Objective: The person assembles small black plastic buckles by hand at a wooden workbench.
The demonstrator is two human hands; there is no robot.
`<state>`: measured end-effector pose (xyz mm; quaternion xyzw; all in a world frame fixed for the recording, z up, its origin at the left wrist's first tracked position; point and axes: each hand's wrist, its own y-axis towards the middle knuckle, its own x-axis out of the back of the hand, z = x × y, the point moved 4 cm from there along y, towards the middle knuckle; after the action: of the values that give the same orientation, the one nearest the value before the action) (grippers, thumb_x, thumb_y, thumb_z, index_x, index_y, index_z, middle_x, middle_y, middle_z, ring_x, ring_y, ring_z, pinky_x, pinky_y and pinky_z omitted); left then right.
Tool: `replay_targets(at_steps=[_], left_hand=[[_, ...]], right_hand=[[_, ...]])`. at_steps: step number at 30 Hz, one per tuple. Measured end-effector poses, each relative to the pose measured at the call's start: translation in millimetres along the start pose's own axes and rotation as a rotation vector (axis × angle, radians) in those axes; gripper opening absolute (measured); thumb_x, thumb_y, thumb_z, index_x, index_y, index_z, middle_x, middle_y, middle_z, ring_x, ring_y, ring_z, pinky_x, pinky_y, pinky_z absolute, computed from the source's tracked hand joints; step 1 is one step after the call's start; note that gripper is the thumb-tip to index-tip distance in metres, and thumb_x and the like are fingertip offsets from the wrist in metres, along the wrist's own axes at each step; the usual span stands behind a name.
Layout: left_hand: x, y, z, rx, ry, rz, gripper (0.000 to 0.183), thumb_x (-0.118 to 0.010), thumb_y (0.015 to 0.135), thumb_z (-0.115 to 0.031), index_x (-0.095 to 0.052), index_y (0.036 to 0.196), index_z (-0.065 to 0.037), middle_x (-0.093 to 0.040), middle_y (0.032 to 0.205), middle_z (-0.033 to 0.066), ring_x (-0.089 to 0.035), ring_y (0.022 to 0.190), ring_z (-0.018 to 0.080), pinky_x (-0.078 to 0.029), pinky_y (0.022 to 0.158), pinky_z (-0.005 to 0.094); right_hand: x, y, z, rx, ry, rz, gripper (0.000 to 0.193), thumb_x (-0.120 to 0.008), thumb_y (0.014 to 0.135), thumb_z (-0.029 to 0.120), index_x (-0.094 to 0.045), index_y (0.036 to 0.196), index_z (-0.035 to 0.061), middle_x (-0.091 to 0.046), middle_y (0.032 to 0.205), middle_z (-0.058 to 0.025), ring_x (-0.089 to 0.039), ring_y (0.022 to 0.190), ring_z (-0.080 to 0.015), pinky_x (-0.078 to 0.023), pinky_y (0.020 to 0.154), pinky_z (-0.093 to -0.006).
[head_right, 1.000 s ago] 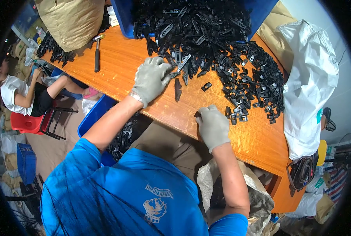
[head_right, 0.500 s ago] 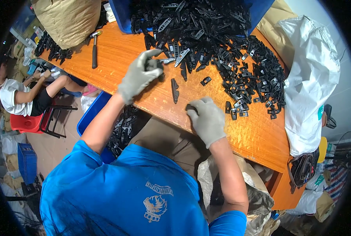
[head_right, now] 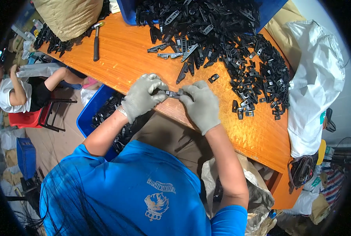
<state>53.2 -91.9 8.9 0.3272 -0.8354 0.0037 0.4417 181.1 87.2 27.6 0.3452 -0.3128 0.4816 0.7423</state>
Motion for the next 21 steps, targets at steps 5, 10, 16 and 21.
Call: replay_targets(at_steps=[5,10,16,21], left_hand=[[-2.4,4.8,0.0,-0.053,0.008,0.013,0.016,-0.085,0.084,-0.015,-0.076,0.096,-0.011,-0.071,0.104,0.0106,-0.066,0.105,0.0368,-0.056,0.091,0.0478],[-5.1,2.0,2.0,-0.084,0.007,0.016,0.016,-0.085,0.085,-0.015,-0.075,0.097,-0.011,-0.07,0.104,0.0093,-0.066,0.105,0.0363,-0.056,0.09,0.0478],[1.6,4.4,6.6,-0.028,-0.009,-0.002,0.014,-0.082,0.088,-0.016,-0.075,0.099,-0.01,-0.07,0.104,0.0111,-0.066,0.105,0.0376,-0.055,0.09,0.0498],[87.6,-30.7,35.9,-0.082,0.055,0.452,0.027,-0.082,0.086,-0.012,-0.076,0.111,-0.005,-0.072,0.108,0.0139,-0.07,0.107,0.0366,-0.056,0.095,0.0459]], right_hand=[[-4.2,-4.1,-4.3,0.036,-0.016,-0.01,0.02,-0.084,0.089,0.024,-0.084,0.108,0.015,-0.071,0.103,-0.0101,-0.072,0.094,-0.0322,-0.058,0.08,-0.0451],[-4.9,-3.3,-5.9,0.091,-0.068,0.065,0.014,-0.082,0.091,0.025,-0.083,0.103,0.0163,-0.07,0.102,-0.0093,-0.072,0.091,-0.0314,-0.058,0.078,-0.0454],[-31.3,20.4,15.4,0.228,-0.213,0.14,0.016,-0.082,0.091,0.02,-0.079,0.105,0.0156,-0.07,0.101,-0.0065,-0.071,0.094,-0.0304,-0.058,0.077,-0.0438],[-26.8,0.1,40.2,0.353,0.005,0.198,0.012,-0.079,0.093,0.02,-0.079,0.105,0.0148,-0.072,0.107,-0.0071,-0.072,0.101,-0.0307,-0.059,0.084,-0.043]])
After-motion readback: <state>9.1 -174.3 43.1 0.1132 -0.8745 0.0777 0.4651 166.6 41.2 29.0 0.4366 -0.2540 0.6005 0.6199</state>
